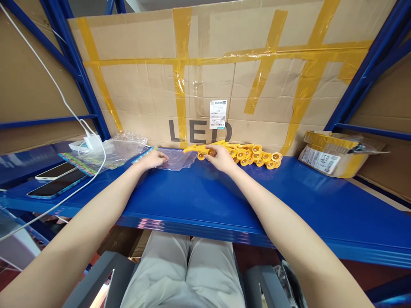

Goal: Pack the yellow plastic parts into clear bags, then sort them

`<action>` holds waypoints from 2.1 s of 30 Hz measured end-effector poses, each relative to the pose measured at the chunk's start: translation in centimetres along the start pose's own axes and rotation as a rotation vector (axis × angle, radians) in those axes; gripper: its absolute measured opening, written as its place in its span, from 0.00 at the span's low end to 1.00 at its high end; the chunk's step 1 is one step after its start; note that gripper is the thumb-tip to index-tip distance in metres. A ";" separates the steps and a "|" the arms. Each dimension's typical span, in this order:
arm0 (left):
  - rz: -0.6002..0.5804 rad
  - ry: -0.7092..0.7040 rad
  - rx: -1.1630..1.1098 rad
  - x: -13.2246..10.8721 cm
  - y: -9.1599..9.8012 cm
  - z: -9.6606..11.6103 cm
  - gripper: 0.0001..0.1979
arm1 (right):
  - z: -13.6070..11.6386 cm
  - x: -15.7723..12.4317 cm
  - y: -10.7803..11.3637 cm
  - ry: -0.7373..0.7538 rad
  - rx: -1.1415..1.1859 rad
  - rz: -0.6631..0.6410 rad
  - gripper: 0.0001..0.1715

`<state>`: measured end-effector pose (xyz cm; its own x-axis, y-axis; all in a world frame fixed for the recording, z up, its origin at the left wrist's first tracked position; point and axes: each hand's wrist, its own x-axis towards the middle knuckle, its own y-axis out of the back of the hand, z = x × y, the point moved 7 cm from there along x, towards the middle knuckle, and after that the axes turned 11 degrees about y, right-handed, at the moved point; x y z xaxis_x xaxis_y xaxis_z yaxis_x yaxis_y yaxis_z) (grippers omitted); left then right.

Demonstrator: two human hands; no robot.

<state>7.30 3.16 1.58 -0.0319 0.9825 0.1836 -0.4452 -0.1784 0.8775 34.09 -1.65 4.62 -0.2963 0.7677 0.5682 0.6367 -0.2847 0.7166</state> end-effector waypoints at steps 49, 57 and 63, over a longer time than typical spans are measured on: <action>0.077 -0.683 0.040 -6.6 -2.6 10.9 0.08 | -2.2 -1.2 -3.2 0.151 -0.029 -0.118 0.15; 0.169 -0.494 0.039 -4.6 -1.7 9.4 0.12 | -2.0 -1.1 -4.2 0.168 -0.115 -0.185 0.13; 0.281 0.231 0.089 -1.0 1.2 1.4 0.20 | -1.5 -1.1 -4.4 0.147 -0.172 -0.222 0.11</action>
<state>8.06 1.84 3.10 -0.3470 0.8789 0.3271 -0.3112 -0.4370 0.8439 30.54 -2.15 1.41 -0.5223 0.7341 0.4338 0.4189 -0.2222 0.8804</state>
